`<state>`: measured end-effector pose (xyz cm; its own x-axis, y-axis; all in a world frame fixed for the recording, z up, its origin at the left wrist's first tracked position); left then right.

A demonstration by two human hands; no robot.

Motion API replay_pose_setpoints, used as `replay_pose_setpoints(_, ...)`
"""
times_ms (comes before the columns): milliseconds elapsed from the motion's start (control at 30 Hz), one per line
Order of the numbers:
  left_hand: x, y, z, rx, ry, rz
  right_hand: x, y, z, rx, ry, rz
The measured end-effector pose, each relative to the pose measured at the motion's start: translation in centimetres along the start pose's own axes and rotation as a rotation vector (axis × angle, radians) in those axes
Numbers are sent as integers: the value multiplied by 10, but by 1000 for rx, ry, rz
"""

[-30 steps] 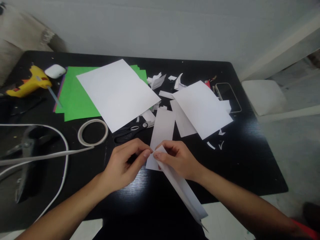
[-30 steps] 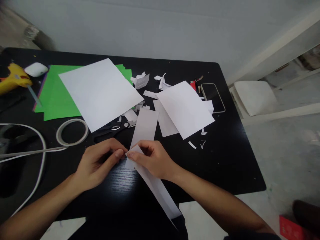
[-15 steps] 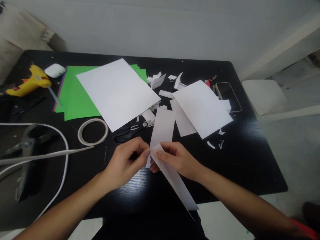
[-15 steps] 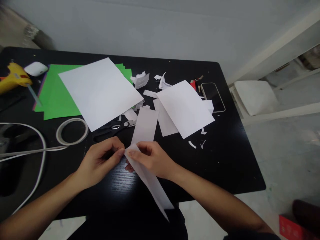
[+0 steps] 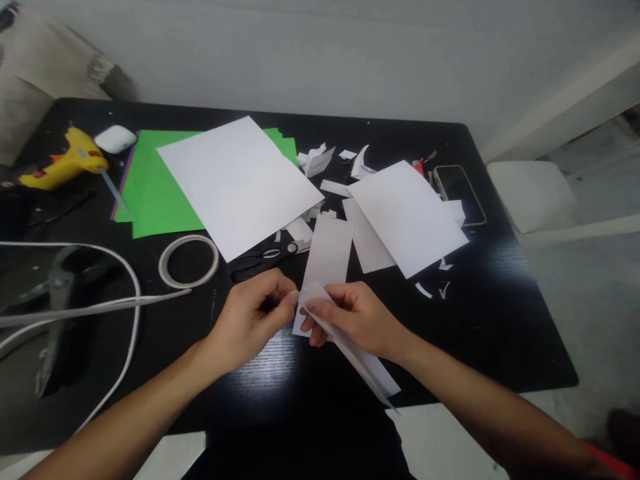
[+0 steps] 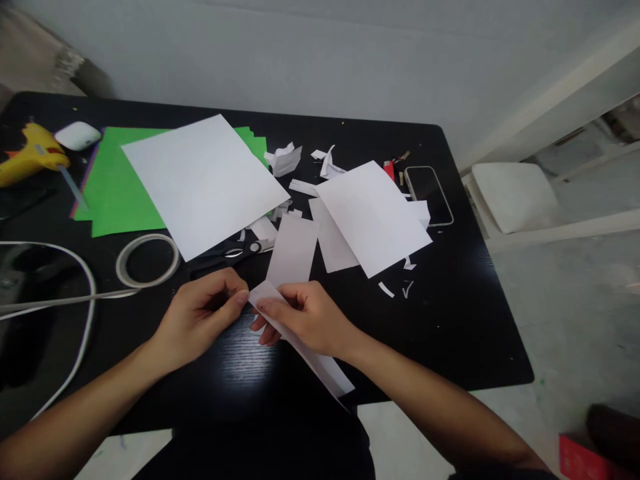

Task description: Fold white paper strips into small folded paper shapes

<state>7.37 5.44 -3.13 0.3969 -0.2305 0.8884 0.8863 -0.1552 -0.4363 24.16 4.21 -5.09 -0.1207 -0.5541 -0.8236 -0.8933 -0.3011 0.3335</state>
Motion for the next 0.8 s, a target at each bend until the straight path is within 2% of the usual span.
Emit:
replay_pose_setpoints(300, -1, 0, -1, -29, -13, 11, -2, -1, 0, 3, 21, -21)
replay_pose_setpoints(600, -6, 5, -1, -124, -181, -137, 3, 3, 1, 7, 59, -21)
replay_pose_setpoints(800, -4, 11, -1, -163, -215, -187, 6, 4, 1, -1, 60, -28)
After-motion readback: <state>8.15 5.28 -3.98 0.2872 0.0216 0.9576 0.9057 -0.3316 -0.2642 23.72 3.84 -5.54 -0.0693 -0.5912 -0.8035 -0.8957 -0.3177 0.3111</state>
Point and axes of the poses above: each hand's wrist, its own z-axis towards the middle knuckle, its own y-axis out of the palm, x = y × z, the point moved 5 cm from there along z, towards the middle knuckle, and after that the axes turned 7 degrees about x, right-handed, at the moved point
